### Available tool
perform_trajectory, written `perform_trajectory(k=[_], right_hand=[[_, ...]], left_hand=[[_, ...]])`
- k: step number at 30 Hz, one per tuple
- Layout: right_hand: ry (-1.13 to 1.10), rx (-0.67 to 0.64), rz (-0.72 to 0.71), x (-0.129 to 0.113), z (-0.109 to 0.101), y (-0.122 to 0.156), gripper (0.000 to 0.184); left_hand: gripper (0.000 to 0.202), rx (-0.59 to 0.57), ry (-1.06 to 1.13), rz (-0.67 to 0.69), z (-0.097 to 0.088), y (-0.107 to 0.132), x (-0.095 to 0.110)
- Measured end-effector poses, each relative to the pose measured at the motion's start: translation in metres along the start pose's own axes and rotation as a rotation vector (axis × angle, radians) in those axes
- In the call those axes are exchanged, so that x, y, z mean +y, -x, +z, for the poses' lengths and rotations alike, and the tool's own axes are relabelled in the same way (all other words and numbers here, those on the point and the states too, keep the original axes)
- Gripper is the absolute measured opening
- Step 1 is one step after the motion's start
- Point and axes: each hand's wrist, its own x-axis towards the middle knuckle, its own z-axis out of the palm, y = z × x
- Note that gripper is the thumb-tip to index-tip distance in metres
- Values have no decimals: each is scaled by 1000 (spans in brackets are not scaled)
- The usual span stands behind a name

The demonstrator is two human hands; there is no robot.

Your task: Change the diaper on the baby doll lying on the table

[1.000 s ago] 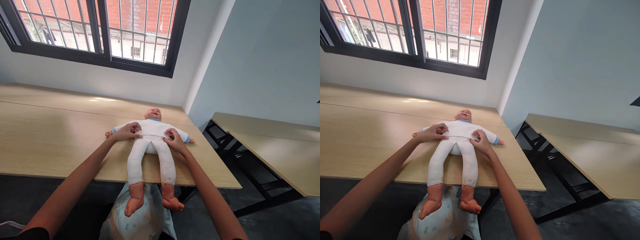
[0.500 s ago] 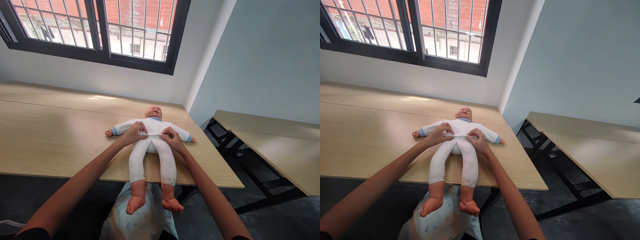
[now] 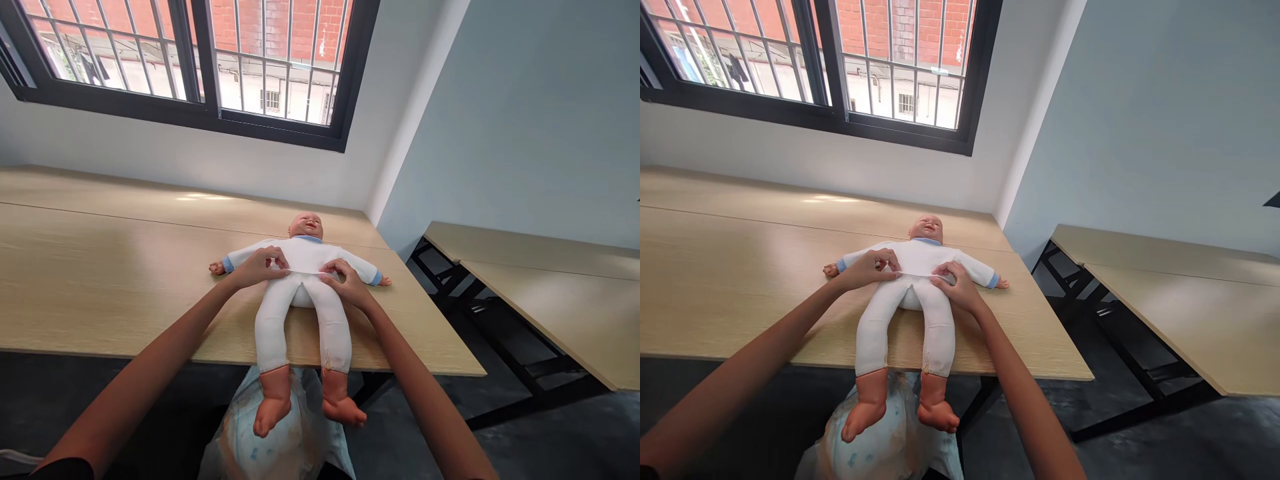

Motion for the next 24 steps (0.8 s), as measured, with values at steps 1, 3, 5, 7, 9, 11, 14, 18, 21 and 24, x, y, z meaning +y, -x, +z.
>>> perform_trajectory(k=[1,3,5,7,9,11,14,18,21,24], right_hand=[[-4,0,8,0,0,0,23],[0,-1,14,0,0,1,30],[20,-6,2,1,1,1,33],[46,-9,-14,2,1,0,31],[68,-11,-24,3,2,0,28],[87,-17,-28,3,3,-1,24],[119,-20,-32,4,4,0,17],[174,0,-51,6,7,1,7],[197,5,-54,7,8,1,6],[195,6,-52,3,7,0,8]], left_hand=[[26,4,14,-3,0,0,2],[27,5,37,-7,0,0,5],[28,-16,42,-2,0,0,6],[28,-59,31,12,0,0,6],[28,-99,20,21,-1,0,5],[27,-123,19,17,-1,0,5],[28,-136,38,10,-2,1,7],[28,-160,102,8,-3,2,8],[27,-179,133,3,-2,0,6],[25,-166,137,15,-1,-1,6]])
